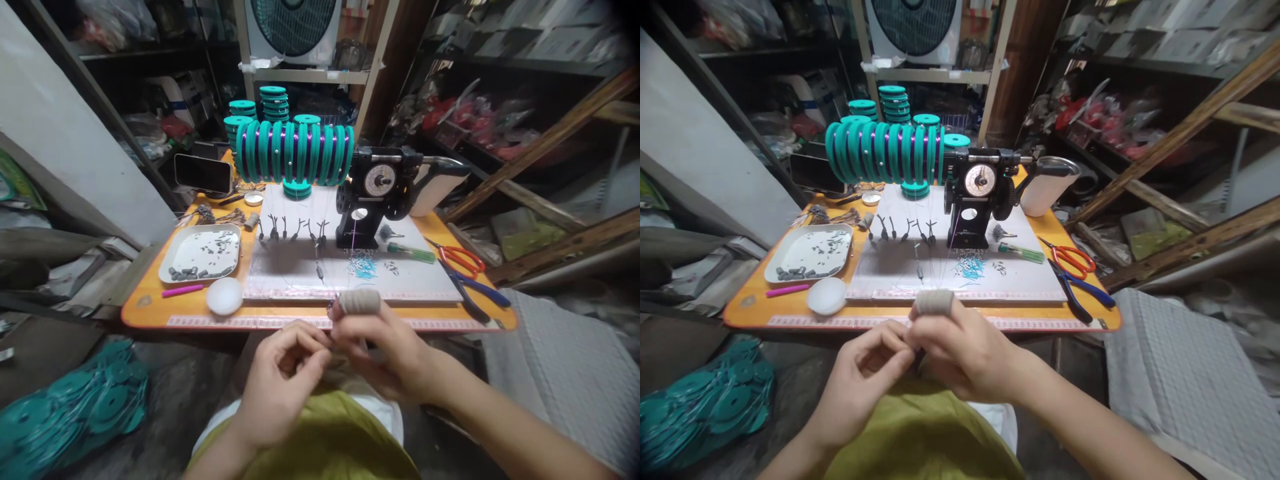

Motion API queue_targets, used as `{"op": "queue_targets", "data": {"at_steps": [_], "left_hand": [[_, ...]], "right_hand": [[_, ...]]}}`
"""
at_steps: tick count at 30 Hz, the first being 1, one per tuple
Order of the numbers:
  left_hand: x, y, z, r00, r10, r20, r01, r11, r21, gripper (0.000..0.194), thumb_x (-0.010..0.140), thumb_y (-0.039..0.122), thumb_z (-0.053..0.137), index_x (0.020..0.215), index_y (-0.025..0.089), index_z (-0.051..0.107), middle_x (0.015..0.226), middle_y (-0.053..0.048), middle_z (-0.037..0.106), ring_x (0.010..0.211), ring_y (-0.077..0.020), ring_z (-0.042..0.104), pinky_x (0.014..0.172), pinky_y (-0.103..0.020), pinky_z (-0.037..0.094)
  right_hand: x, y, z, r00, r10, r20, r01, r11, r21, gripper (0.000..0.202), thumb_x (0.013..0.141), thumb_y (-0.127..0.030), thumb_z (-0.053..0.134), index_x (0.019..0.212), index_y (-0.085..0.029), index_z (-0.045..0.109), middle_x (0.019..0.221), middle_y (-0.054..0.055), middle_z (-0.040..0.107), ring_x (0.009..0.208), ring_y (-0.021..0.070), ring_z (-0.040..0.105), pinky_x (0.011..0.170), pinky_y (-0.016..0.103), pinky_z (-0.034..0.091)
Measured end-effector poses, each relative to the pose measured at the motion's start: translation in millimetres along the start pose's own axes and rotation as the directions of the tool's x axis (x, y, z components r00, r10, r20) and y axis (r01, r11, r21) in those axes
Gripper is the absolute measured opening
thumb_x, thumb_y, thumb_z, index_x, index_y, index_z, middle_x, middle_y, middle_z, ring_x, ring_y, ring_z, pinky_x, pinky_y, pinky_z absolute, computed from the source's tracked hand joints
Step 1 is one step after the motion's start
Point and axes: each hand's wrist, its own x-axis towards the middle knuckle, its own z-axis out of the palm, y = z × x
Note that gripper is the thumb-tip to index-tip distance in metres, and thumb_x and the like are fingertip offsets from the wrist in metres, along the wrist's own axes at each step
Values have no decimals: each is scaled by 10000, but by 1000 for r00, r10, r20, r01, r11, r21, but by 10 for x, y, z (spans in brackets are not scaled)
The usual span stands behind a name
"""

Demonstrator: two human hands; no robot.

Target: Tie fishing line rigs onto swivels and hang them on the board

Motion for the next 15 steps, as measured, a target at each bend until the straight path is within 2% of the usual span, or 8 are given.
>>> {"op": "queue_targets", "data": {"at_steps": [2,4,6,8,10,12,13,15], "left_hand": [[10,12,-17,970,-234,70,244,916,-318,249,856,281,683,684,148,562,791,-30,596,698,-108,546,632,-203,436],[19,15,-16,925,-347,153,375,777,-506,293,807,314,741,673,140,548,684,14,516,594,-62,439,567,-168,363],[24,15,-1,898,-392,199,434,713,-551,314,796,328,752,668,137,538,628,37,457,540,-45,350,519,-158,296],[20,12,17,923,-350,161,384,797,-466,304,819,333,724,665,139,547,690,9,497,552,-54,379,505,-169,302],[6,4,30,984,-177,29,179,962,-207,231,851,274,680,683,145,588,854,-44,547,655,-94,505,530,-188,376],[-14,-13,37,983,164,-77,-147,970,192,110,856,147,641,748,161,632,944,-62,543,789,-140,592,611,-215,467],[-22,-24,39,937,342,-68,-293,877,380,101,847,83,624,797,168,646,940,-62,547,822,-152,612,662,-231,499],[-28,-47,40,796,604,53,-501,605,619,189,822,-1,607,904,164,650,911,-68,594,781,-158,631,693,-256,526]], "right_hand": [[-11,-23,-48,989,18,145,-26,998,51,45,915,-170,573,939,-188,606,807,-2,611,704,129,588,644,243,512],[-15,-52,-78,977,105,184,-118,991,61,35,903,-212,631,892,-190,605,724,-31,600,616,106,565,579,219,492],[-29,-80,-83,976,161,148,-174,981,80,72,892,-238,656,899,-179,614,742,-9,626,610,113,576,544,224,485],[-48,-101,-70,969,206,133,-222,969,111,96,897,-271,662,883,-183,626,719,-11,614,594,116,575,503,220,469],[-51,-111,-47,965,245,95,-256,958,130,105,921,-284,637,880,-188,643,704,-18,586,593,113,573,491,209,466],[-18,-109,-24,969,245,20,-245,960,136,114,954,-252,584,917,-190,673,796,10,605,679,123,606,568,218,506],[11,-103,-12,973,228,-36,-223,967,121,130,960,-222,566,925,-188,686,835,25,610,718,127,612,612,229,516],[76,-83,10,975,192,-112,-185,980,74,144,951,-167,573,892,-184,703,845,33,611,741,124,606,662,240,511]]}}
